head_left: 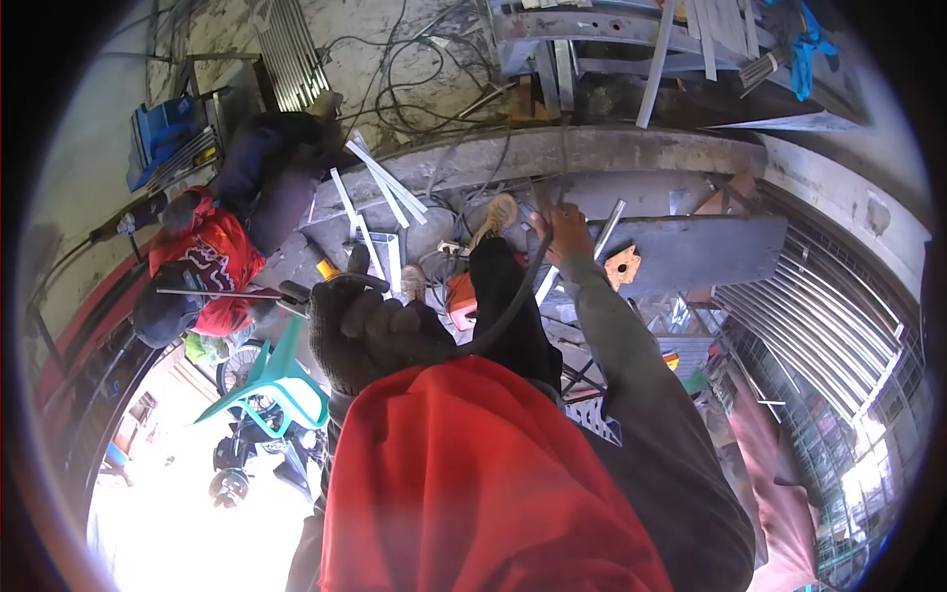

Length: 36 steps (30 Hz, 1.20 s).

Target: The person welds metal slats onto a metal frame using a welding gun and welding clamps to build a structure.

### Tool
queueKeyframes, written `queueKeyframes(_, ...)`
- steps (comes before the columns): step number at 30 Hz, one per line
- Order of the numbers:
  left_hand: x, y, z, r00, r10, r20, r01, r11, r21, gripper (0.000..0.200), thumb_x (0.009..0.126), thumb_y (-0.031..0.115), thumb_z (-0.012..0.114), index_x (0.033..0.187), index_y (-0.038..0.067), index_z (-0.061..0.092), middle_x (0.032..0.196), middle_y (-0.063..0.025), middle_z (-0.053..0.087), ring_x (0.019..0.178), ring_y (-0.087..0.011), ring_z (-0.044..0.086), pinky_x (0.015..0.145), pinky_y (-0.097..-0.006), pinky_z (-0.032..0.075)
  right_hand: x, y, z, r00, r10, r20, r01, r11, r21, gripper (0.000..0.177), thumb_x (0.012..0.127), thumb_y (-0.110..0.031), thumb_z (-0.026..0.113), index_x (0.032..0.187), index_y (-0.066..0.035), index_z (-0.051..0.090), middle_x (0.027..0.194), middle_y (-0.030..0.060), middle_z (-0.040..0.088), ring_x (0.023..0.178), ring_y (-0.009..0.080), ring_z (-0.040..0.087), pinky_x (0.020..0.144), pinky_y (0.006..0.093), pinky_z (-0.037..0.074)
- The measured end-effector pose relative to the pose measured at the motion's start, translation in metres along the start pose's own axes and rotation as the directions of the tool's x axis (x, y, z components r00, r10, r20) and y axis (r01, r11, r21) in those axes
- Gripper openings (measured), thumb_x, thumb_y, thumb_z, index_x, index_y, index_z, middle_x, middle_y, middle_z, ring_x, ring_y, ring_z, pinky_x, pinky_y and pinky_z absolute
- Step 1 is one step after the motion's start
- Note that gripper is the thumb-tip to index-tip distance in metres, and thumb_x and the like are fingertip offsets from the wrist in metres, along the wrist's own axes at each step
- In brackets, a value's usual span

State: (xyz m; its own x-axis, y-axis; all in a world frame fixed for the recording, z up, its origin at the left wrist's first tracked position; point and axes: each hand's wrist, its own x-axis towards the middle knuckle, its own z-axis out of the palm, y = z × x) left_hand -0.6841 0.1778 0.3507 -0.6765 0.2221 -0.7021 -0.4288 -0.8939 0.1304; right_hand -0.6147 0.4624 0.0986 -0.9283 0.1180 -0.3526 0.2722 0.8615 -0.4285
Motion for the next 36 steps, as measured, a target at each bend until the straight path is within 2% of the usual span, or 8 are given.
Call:
queueKeyframes(4, -0.002, 0.006, 0.013, 0.999, 0.035, 0.009, -0.035, 0.999, 0.021, 0.060, 0.100, 0.043, 0.049, 0.142, 0.000, 0.043, 0.063, 0.0079, 0.037, 0.062, -0.0118, 0.035, 0.069, -0.0339, 0.035, -0.035, 0.022, -0.028, 0.998, -0.039, 0.058, 0.041, 0.998, -0.041, 0.034, 0.096, -0.038, 0.058, 0.092, -0.005, 0.056, 0.093, 0.0200, 0.054, 0.085, 0.0420, 0.056, 0.072, 0.0509, 0.049)
queueKeyframes(9, -0.005, 0.012, 0.030, 0.998, 0.055, -0.017, -0.054, 0.998, 0.019, 0.061, 0.101, 0.041, 0.050, 0.142, -0.003, 0.041, 0.064, 0.0066, 0.040, 0.061, -0.0122, 0.039, 0.068, -0.0345, 0.039, -0.061, -0.016, -0.093, 0.999, -0.041, 0.010, 0.035, 0.933, 0.359, 0.027, 0.098, -0.026, 0.057, 0.087, -0.001, 0.060, 0.083, 0.0177, 0.056, 0.075, 0.0402, 0.059, 0.065, 0.0465, 0.047)
queueKeyframes(14, -0.012, 0.026, 0.034, 0.998, 0.041, 0.044, -0.047, 0.986, 0.157, 0.061, 0.101, 0.040, 0.050, 0.141, -0.005, 0.040, 0.064, 0.0062, 0.041, 0.060, -0.0124, 0.041, 0.067, -0.0343, 0.041, -0.071, -0.062, -0.132, 0.997, -0.040, -0.069, 0.067, 0.885, 0.460, 0.023, 0.098, -0.023, 0.058, 0.099, 0.000, 0.064, 0.095, 0.0173, 0.063, 0.080, 0.0381, 0.063, 0.068, 0.0415, 0.051)
queueKeyframes(19, -0.034, 0.047, 0.020, 0.989, 0.041, 0.144, -0.070, 0.975, 0.209, 0.057, 0.101, 0.037, 0.050, 0.137, -0.007, 0.042, 0.064, 0.0057, 0.043, 0.058, -0.0125, 0.043, 0.064, -0.0336, 0.044, -0.093, -0.113, -0.185, 0.977, 0.029, -0.209, 0.090, 0.839, 0.537, 0.035, 0.103, -0.028, 0.051, 0.104, 0.004, 0.064, 0.086, 0.0138, 0.065, 0.074, 0.0212, 0.064, 0.067, 0.0329, 0.051)
queueKeyframes(23, -0.062, 0.071, -0.009, 0.955, 0.008, 0.297, -0.056, 0.987, 0.153, 0.056, 0.100, 0.032, 0.050, 0.139, -0.007, 0.039, 0.064, 0.0052, 0.042, 0.059, -0.0125, 0.043, 0.066, -0.0334, 0.045, -0.131, -0.147, -0.212, 0.928, 0.045, -0.371, 0.139, 0.881, 0.452, 0.036, 0.103, -0.029, 0.050, 0.105, 0.004, 0.065, 0.087, 0.0131, 0.068, 0.076, 0.0205, 0.066, 0.069, 0.0323, 0.052)
queueKeyframes(28, -0.109, 0.101, -0.050, 0.947, -0.040, 0.320, -0.087, 0.924, 0.371, 0.061, 0.097, 0.035, 0.056, 0.140, -0.005, 0.040, 0.067, 0.0037, 0.045, 0.062, -0.0127, 0.046, 0.067, -0.0313, 0.044, -0.216, -0.202, -0.231, 0.825, 0.069, -0.561, 0.212, 0.882, 0.421, 0.037, 0.103, -0.029, 0.049, 0.102, 0.004, 0.066, 0.093, 0.0153, 0.070, 0.082, 0.0223, 0.068, 0.072, 0.0338, 0.053)
queueKeyframes(30, -0.137, 0.114, -0.066, 0.953, -0.038, 0.299, -0.126, 0.852, 0.508, 0.062, 0.096, 0.038, 0.058, 0.139, -0.004, 0.045, 0.069, 0.0023, 0.049, 0.064, -0.0136, 0.048, 0.068, -0.0312, 0.044, -0.260, -0.228, -0.231, 0.707, 0.036, -0.706, 0.317, 0.876, 0.363, 0.038, 0.104, -0.029, 0.046, 0.096, 0.004, 0.065, 0.100, 0.0173, 0.070, 0.088, 0.0235, 0.067, 0.077, 0.0369, 0.053)
queueKeyframes(36, -0.218, 0.159, -0.127, 0.900, -0.128, 0.416, -0.116, 0.851, 0.512, 0.066, 0.095, 0.039, 0.060, 0.139, -0.008, 0.043, 0.076, -0.0009, 0.056, 0.075, -0.0162, 0.057, 0.072, -0.0327, 0.049, -0.410, -0.332, -0.226, 0.576, 0.092, -0.813, 0.145, 0.966, 0.212, 0.045, 0.106, -0.032, 0.036, 0.096, 0.006, 0.059, 0.108, 0.0259, 0.067, 0.098, 0.0312, 0.067, 0.091, 0.0409, 0.052)
